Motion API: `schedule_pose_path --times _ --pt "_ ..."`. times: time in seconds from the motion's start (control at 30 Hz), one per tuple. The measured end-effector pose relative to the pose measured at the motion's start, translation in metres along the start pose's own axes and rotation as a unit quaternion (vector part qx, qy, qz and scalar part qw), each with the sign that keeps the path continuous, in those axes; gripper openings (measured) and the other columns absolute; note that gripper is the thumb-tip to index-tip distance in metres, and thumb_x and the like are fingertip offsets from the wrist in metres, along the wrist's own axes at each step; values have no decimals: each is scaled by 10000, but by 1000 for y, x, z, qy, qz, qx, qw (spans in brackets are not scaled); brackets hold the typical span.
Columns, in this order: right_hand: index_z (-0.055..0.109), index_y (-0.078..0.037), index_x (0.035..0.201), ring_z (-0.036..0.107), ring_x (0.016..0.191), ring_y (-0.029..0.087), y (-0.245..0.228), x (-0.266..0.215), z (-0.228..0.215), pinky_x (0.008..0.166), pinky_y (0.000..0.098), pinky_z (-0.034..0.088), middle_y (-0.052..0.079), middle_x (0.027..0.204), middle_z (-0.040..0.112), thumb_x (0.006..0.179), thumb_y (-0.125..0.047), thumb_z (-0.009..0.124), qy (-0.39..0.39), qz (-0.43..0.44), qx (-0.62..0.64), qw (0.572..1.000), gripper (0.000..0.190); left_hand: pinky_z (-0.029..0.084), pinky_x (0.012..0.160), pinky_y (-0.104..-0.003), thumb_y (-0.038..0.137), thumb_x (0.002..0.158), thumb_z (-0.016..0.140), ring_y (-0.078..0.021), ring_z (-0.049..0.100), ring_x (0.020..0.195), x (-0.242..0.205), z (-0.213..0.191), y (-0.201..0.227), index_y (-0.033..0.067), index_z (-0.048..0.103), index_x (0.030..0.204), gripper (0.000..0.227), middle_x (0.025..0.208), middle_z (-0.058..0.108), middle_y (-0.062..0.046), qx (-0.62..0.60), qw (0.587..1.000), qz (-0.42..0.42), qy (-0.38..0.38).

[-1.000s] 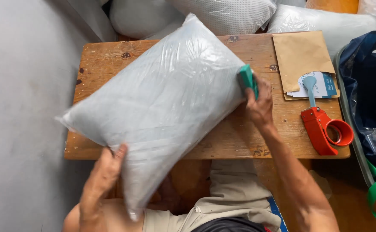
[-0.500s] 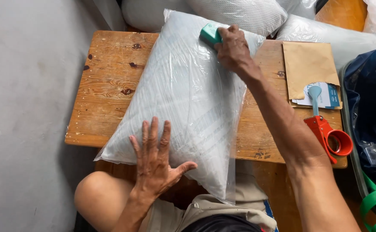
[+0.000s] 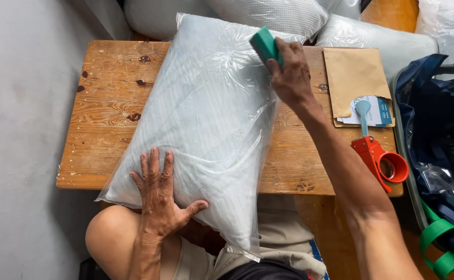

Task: Cleaning or smoothing the plastic-wrapped surface of a pillow using a small cleaning block.

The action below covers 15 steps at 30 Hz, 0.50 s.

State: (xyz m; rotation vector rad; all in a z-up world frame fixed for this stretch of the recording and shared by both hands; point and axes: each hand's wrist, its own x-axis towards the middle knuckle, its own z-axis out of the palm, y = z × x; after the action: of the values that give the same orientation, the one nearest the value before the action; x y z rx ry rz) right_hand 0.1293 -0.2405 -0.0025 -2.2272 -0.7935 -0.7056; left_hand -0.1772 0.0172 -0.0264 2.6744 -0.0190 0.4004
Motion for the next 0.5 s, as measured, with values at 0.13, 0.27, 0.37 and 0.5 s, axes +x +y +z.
schedule_pose_path --times 0.13,0.27,0.37,0.5 --pt "574 19 1387 600 880 273 -34 -30 -6 725 350 596 198 1112 565 995 -71 638 -95 50 50 993 407 -75 1170 -748 847 616 673 -482 -38 1569 -1 -1 1 81 140 1639 1385 1700 16 -270 8 1000 -2 -14" --pt "390 -176 1560 581 906 233 -137 -91 -48 709 323 561 145 1151 613 1010 -55 699 -214 -177 175 945 643 -95 1156 -745 819 602 697 -491 -60 1564 -3 1 -4 74 150 1634 1385 1698 3 -278 -1 999 -16 -30" --pt "513 -71 1430 536 966 257 -168 -79 -92 917 393 424 141 1219 588 962 -151 625 -390 -174 265 865 487 -98 1163 -750 536 599 806 -473 -88 1566 -5 5 -9 76 133 1634 1317 1705 7 -249 -2 999 -20 -41" --pt "534 -42 1404 650 979 256 -80 -39 -35 773 300 642 213 1242 595 932 -18 720 -206 -141 231 940 508 -78 1137 -772 718 610 750 -508 -62 1558 5 -5 -7 29 130 1625 1375 1695 -11 -286 -32 998 -15 -52"
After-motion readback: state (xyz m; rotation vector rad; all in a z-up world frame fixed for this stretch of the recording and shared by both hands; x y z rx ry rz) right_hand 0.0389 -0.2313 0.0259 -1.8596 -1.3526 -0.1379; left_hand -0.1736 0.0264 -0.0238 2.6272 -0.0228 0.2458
